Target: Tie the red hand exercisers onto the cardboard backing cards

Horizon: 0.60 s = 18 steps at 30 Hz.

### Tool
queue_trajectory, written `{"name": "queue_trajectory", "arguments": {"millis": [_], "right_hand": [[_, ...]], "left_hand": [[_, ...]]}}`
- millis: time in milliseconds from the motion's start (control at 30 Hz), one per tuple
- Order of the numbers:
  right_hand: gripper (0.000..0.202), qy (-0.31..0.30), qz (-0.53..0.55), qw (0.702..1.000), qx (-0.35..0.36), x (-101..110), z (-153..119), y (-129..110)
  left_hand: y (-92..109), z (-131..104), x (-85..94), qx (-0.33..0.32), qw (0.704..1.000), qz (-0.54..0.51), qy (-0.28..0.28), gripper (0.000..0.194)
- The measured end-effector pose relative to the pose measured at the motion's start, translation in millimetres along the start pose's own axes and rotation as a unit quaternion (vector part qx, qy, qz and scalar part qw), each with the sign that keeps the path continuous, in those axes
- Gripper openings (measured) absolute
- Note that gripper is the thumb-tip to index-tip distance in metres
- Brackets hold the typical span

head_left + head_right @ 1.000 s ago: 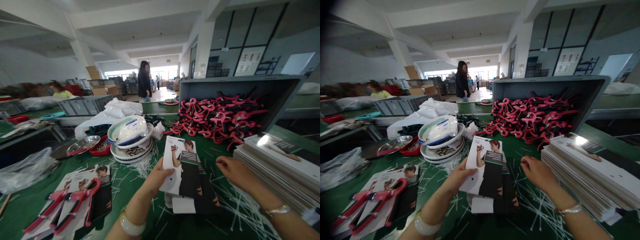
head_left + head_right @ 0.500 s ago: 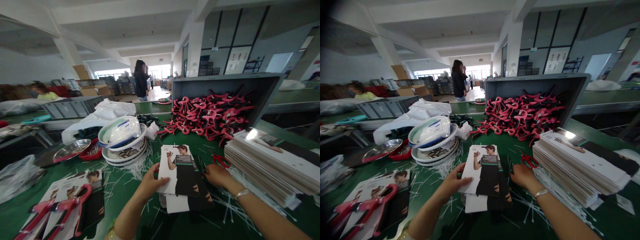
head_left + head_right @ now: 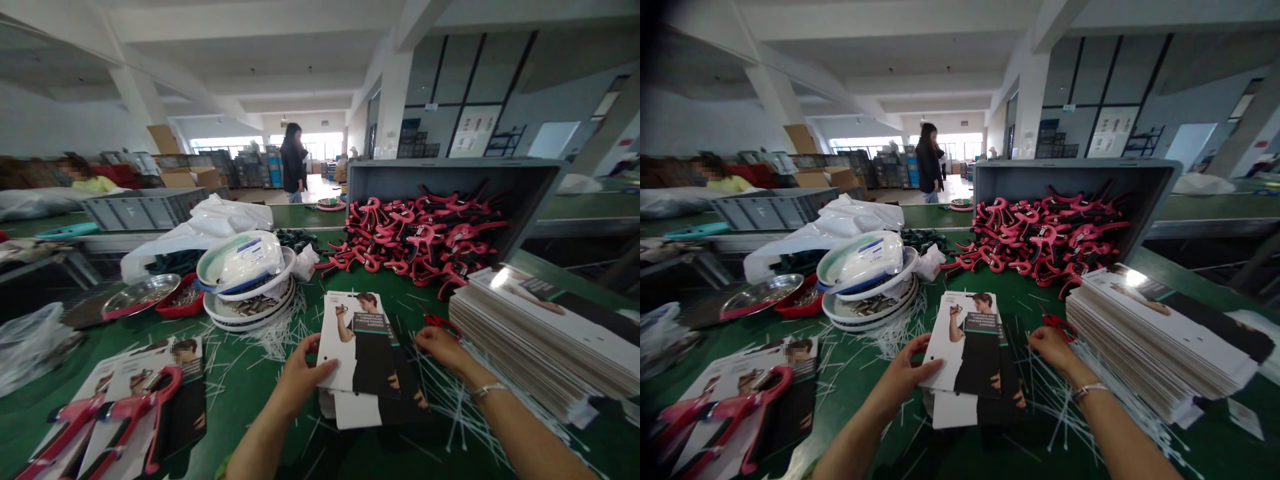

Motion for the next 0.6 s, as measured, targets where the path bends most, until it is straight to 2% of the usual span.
{"name": "queue_trajectory", "arguments": {"millis": [200,300,400,500,600], "right_hand": [[0.034,0.057,0.152,0.987,-0.004,32.7,-9.0,-6.6],[0.041,0.106,0.286,0.952,-0.013,43.8,-13.5,-19.0],[0.053,0.151,0.382,0.912,-0.006,54.4,-20.1,-37.2],[0.053,0.169,0.401,0.9,0.024,63.9,-29.9,-58.1],[0.043,0.202,0.392,0.895,0.063,71.2,-46.5,-78.0]], "left_hand": [[8.9,-10.2,4.0,-0.004,0.999,0.042,-0.005,0.058],[11.8,-12.8,5.2,0.007,1.0,0.027,-0.003,0.058],[13.6,-15.3,4.6,0.041,0.998,-0.03,-0.045,0.061],[14.9,-19.1,3.3,0.069,0.988,-0.082,-0.111,0.061],[15.8,-23.1,3.7,0.07,0.985,-0.089,-0.129,0.056]]}}
Point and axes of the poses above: each hand's wrist, its own z-axis towards the middle knuckle, its own x-axis out of the back of the hand, y = z × x, the point moved 2 cm from there along z, towards the middle knuckle, and after that the axes turned 12 degrees about y, right-handed, at the moved point
